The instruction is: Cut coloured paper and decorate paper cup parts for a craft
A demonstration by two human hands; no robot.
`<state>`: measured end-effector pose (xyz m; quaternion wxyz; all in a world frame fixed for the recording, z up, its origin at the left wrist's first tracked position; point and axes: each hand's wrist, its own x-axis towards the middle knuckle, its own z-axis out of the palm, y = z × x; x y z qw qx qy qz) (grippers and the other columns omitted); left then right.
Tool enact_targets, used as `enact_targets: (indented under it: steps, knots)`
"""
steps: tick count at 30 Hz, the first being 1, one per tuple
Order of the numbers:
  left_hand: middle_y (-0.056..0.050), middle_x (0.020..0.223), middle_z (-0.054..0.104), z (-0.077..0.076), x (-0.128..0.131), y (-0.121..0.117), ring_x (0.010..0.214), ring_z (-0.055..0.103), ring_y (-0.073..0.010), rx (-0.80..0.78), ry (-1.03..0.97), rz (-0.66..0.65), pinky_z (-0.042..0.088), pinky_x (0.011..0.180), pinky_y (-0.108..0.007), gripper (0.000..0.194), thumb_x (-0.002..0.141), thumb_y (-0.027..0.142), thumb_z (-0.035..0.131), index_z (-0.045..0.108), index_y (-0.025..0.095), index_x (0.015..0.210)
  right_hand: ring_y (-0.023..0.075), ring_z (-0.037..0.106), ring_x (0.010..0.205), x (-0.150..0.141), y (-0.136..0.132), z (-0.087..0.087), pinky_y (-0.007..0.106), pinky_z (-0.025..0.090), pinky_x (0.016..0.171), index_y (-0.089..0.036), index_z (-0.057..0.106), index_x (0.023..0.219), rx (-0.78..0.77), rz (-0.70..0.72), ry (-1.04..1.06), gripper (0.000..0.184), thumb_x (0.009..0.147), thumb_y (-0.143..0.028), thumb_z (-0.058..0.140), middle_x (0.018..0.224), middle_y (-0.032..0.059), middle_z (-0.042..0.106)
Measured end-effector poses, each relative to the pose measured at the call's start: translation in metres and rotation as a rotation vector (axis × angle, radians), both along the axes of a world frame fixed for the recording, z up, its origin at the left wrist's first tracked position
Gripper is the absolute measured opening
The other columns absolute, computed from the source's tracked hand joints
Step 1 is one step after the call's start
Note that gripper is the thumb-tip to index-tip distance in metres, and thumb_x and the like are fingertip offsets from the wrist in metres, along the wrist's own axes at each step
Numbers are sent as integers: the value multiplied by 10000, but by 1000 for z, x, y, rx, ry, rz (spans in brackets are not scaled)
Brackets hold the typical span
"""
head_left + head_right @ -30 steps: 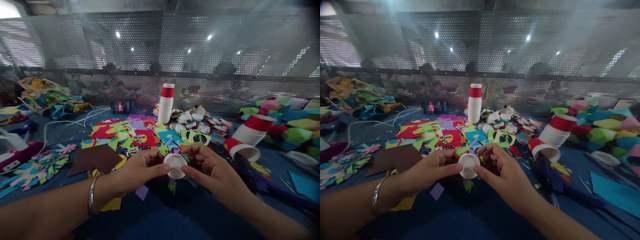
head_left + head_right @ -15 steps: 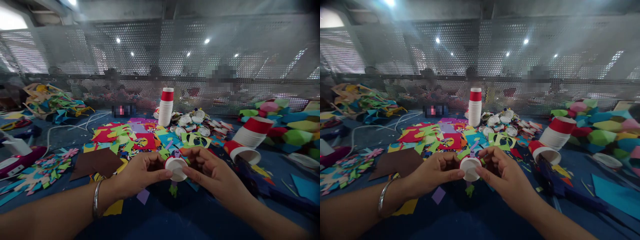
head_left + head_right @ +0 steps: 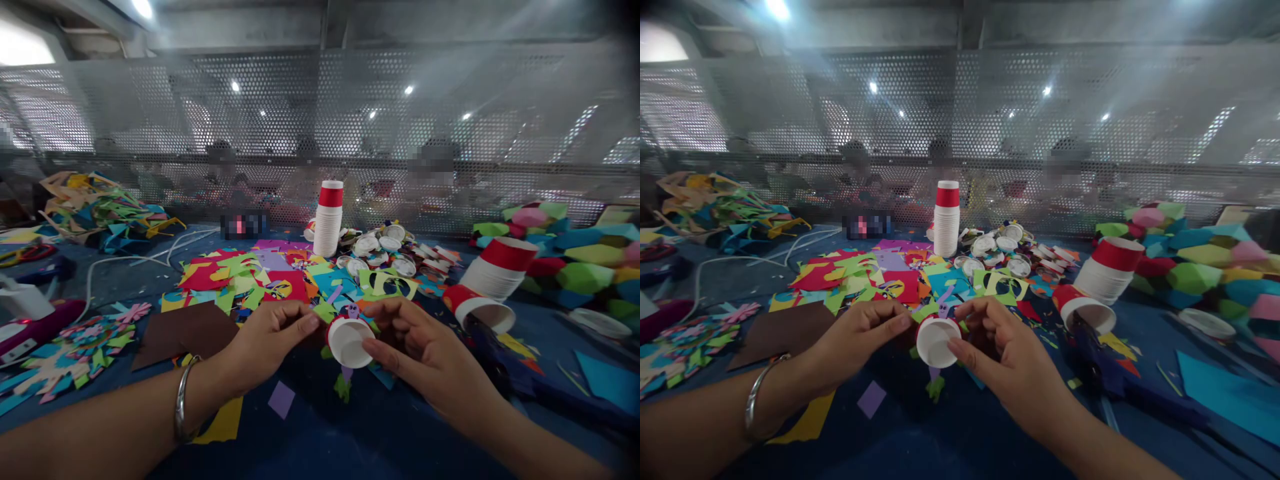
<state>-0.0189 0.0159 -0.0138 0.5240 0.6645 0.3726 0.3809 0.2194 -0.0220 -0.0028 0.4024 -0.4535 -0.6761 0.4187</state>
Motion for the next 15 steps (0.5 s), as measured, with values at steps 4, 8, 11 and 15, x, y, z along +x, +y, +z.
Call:
enact_targets:
  steps: [4, 8, 11, 15]
  knots:
    - [-22, 798, 666, 1, -6, 11, 790, 631, -164, 6, -71, 185, 490, 782, -301, 299, 961, 449, 544, 603, 188, 828, 186, 656, 879, 1, 1, 3, 301, 534, 734, -240, 551, 1133, 32, -23, -27, 335, 916, -466, 668, 990, 46, 702]
    - [-13, 758, 627, 4, -15, 23, 753, 576, -166, 174, 168, 310, 458, 736, -299, 322, 970, 434, 511, 570, 193, 766, 201, 657, 903, 2, 2, 2, 319, 528, 744, -233, 550, 1136, 52, -26, -69, 341, 916, -468, 663, 997, 55, 700]
    - [-25, 853, 640, 5, -19, 24, 846, 556, -207, 464, 508, 231, 434, 807, -359, 182, 897, 360, 636, 632, 207, 798, 203, 654, 933, 4, 2, -1, 320, 524, 761, -242, 532, 1159, 40, -23, -68, 358, 919, -473, 664, 1025, 51, 692]
    - [-51, 1208, 620, 6, -17, 11, 1169, 502, -290, 638, 559, 218, 343, 1039, -505, 339, 884, 345, 675, 630, 305, 1218, 193, 646, 963, 5, 2, -3, 312, 523, 780, -258, 523, 1162, 29, -8, -47, 350, 923, -470, 667, 1052, 36, 680]
